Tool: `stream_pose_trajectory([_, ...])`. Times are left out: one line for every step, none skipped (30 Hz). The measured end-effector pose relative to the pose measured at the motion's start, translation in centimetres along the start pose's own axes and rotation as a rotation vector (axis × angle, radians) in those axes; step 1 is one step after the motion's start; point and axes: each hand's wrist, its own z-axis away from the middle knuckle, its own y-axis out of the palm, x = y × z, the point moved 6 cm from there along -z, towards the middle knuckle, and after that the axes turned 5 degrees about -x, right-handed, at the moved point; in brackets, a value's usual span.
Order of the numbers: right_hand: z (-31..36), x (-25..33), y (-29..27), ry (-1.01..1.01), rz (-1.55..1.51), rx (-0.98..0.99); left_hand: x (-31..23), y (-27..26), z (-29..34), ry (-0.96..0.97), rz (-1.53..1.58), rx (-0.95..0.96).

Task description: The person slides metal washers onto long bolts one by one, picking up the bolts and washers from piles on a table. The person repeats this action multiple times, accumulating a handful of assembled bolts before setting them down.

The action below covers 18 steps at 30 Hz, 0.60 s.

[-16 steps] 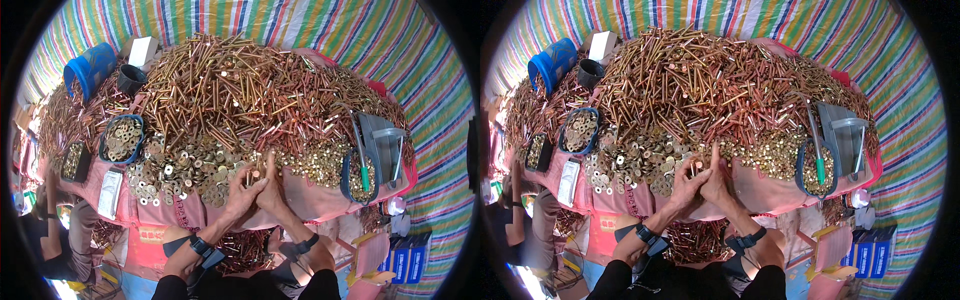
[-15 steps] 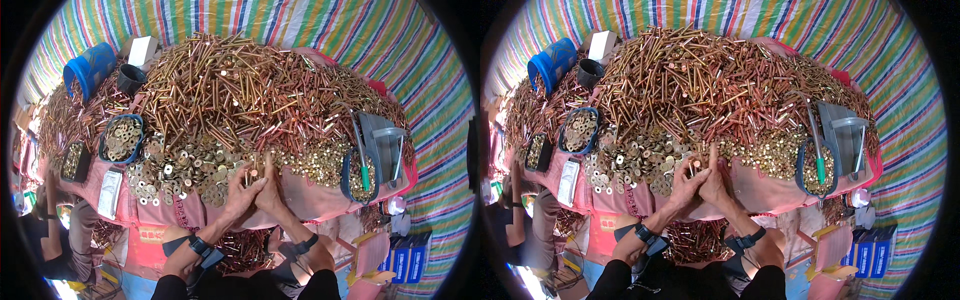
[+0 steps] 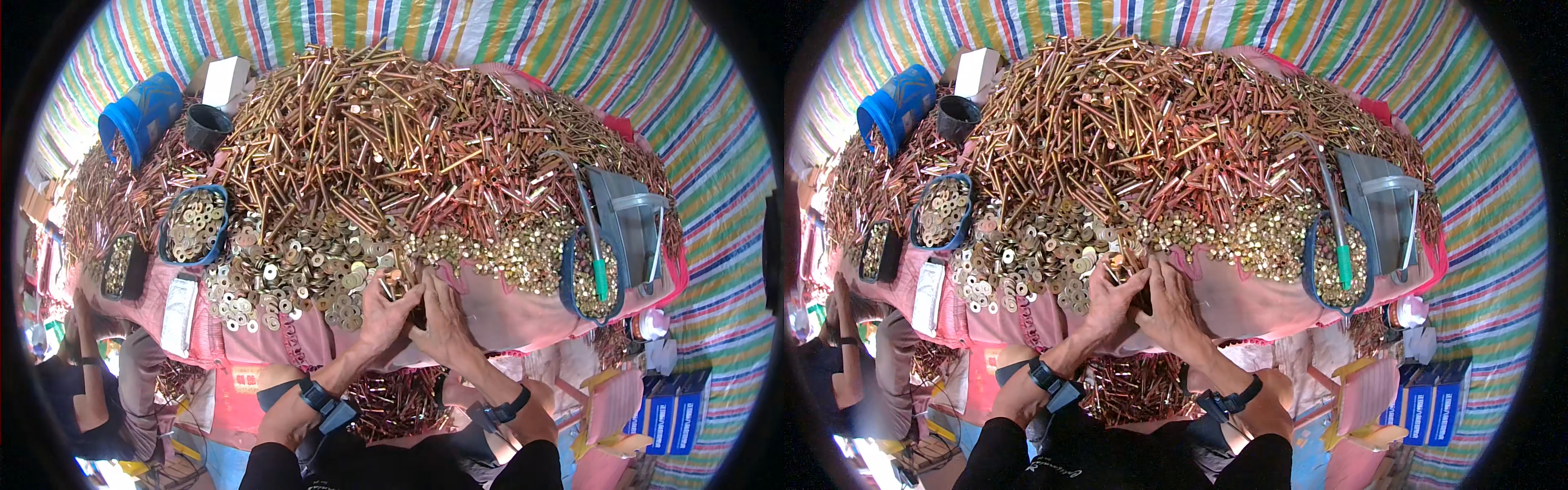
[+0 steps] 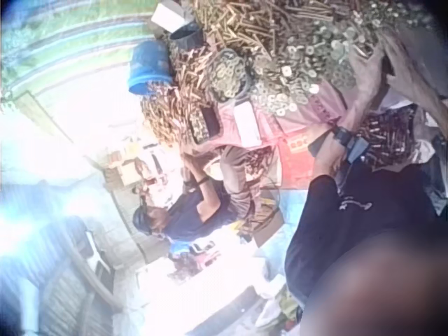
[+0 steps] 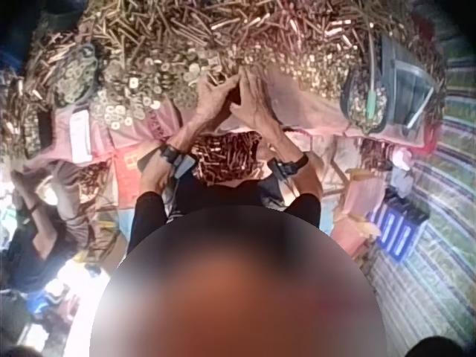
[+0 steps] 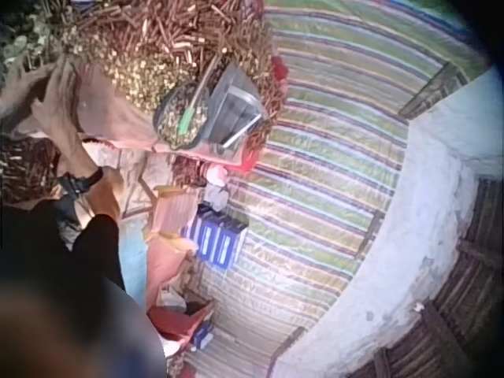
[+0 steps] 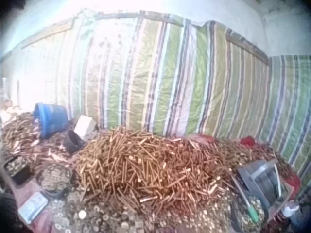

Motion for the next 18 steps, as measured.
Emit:
stream_pose_trajectory([0.3,-0.2,-0.2,0.028,-0.027,0.008,0.3,0.0,-0.1,-0.044,0.038,-0.018])
stream_pose_trajectory([0.6,-0.4,-0.5,0.045,-0.076,0.005,0.3,0.0,-0.1,-0.035,0.086,-0.019])
stream_pose_trajectory([0.8,-0.5,-0.7,0.040,-0.074,0.013,0.3,0.0,-0.2,-0.055,0.076,-0.029])
stream_pose_trajectory([1.0,-0.6,-1.0,0.024,-0.094,0.009,0.3,-0.1,-0.3,-0.074,0.068,-0.040])
stream_pose_trajectory([1.1,-0.7,-1.3,0.006,-0.113,0.006,0.3,-0.3,-0.3,-0.122,0.048,-0.068])
stream_pose_trajectory([1.2,-0.4,-1.9,-0.065,-0.119,-0.071,0.1,-0.5,-0.2,-0.118,0.023,-0.097])
stream_pose_trajectory([1.3,-0.5,-2.0,-0.064,-0.132,-0.062,-0.3,-0.3,-0.2,-0.098,0.092,-0.081])
stream_pose_trajectory([1.4,-0.6,-2.1,-0.066,-0.144,-0.054,-0.5,-0.3,0.0,-0.116,0.141,-0.090])
stream_pose_trajectory([1.5,-0.6,-2.2,-0.068,-0.155,-0.046,-0.8,-0.2,0.1,-0.118,0.194,-0.092])
stream_pose_trajectory([1.5,-0.7,-2.3,-0.068,-0.160,-0.044,-0.7,0.0,0.3,-0.161,0.257,-0.085])
stream_pose_trajectory([1.6,-0.7,-2.4,-0.067,-0.165,-0.042,-0.8,-0.1,0.4,-0.175,0.230,-0.100])
stream_pose_trajectory([1.6,-0.8,-2.3,-0.064,-0.168,-0.037,-0.8,-0.1,0.4,-0.176,0.224,-0.097])
stream_pose_trajectory([1.7,-0.7,-2.3,-0.077,-0.151,-0.050,-0.8,-0.2,0.5,-0.177,0.220,-0.094])
stream_pose_trajectory([1.7,-0.7,-2.3,-0.088,-0.133,-0.058,-0.8,-0.3,0.4,-0.151,0.121,-0.086])
stream_pose_trajectory([1.7,-0.6,-2.2,-0.100,-0.114,-0.066,-0.7,-0.5,0.4,-0.125,0.023,-0.080])
stream_pose_trajectory([1.7,-0.6,-1.9,-0.091,-0.096,-0.053,-0.4,-0.8,0.5,-0.132,-0.101,-0.096])
stream_pose_trajectory([1.7,-0.7,-1.8,-0.083,-0.077,-0.041,-0.5,-0.6,0.6,-0.059,-0.091,-0.043])
stream_pose_trajectory([1.6,-0.8,-1.7,-0.065,-0.063,-0.031,-0.4,-0.5,0.7,-0.018,-0.107,-0.012])
